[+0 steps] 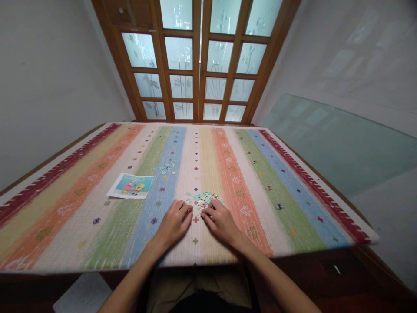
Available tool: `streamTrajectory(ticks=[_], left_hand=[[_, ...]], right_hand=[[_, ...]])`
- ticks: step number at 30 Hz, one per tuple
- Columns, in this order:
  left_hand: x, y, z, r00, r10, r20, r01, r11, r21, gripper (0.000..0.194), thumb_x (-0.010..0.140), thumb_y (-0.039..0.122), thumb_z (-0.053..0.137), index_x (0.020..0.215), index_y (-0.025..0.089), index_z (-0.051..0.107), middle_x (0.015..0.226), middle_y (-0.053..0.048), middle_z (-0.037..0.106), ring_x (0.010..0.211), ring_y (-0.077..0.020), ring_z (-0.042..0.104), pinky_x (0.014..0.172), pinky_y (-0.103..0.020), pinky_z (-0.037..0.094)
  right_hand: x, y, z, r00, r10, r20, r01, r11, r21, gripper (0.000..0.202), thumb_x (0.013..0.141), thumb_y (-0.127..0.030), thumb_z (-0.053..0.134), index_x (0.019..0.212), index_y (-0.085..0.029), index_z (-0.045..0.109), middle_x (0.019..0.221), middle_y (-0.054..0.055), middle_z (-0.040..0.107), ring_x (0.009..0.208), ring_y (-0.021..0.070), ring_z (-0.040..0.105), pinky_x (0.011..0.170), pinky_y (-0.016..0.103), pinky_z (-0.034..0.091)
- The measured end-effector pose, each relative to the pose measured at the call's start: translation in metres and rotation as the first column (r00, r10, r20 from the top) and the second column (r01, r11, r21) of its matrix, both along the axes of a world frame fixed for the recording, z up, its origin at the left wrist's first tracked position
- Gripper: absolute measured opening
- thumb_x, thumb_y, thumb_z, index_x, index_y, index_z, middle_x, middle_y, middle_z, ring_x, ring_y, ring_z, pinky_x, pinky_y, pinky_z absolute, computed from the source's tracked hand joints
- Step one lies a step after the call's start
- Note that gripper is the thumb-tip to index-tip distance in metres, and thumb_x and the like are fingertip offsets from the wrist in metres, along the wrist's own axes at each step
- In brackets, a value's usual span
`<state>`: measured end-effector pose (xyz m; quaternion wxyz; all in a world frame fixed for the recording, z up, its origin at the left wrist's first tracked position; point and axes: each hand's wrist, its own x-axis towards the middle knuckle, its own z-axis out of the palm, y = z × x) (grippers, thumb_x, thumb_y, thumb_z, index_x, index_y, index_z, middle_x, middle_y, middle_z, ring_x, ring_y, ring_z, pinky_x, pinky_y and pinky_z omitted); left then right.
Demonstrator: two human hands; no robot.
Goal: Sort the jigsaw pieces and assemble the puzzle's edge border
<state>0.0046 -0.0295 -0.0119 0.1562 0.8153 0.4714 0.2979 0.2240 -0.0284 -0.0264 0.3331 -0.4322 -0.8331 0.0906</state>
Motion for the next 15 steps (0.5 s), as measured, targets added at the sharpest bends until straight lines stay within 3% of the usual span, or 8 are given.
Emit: streamTrajectory(ticks=[7, 15], left_hand=[[0.002, -0.004, -0.004, 0.999, -0.015, -0.04, 0.016, 1.0, 0.018, 0.014, 0.094, 0.029, 0.065, 0.106, 0.022, 0.066, 0.101, -0.008, 0.065, 0.101, -0.0272, 0.058, 0.09, -0.043, 0.05], [0.003, -0.001, -0.009, 0.99, 0.093, -0.11, -0.086, 0.994, 0.066, 0.011, 0.092, 0.031, 0.067, 0.098, 0.023, 0.061, 0.099, -0.007, 0.064, 0.098, -0.0284, 0.058, 0.087, -0.043, 0.05]], right_hand=[[0.02, 0.004, 0.01, 0.998, 0.036, -0.045, -0.037, 0.999, -0.014, 0.011, 0.09, -0.013, 0.062, 0.092, -0.02, 0.07, 0.088, 0.007, 0.061, 0.085, 0.0227, 0.059, 0.075, 0.035, 0.05], [0.024, 0.0, -0.001, 1.0, -0.013, -0.014, 0.012, 1.0, -0.028, 0.012, 0.09, -0.018, 0.066, 0.102, -0.019, 0.068, 0.093, 0.008, 0.062, 0.087, 0.0239, 0.06, 0.076, 0.037, 0.051]])
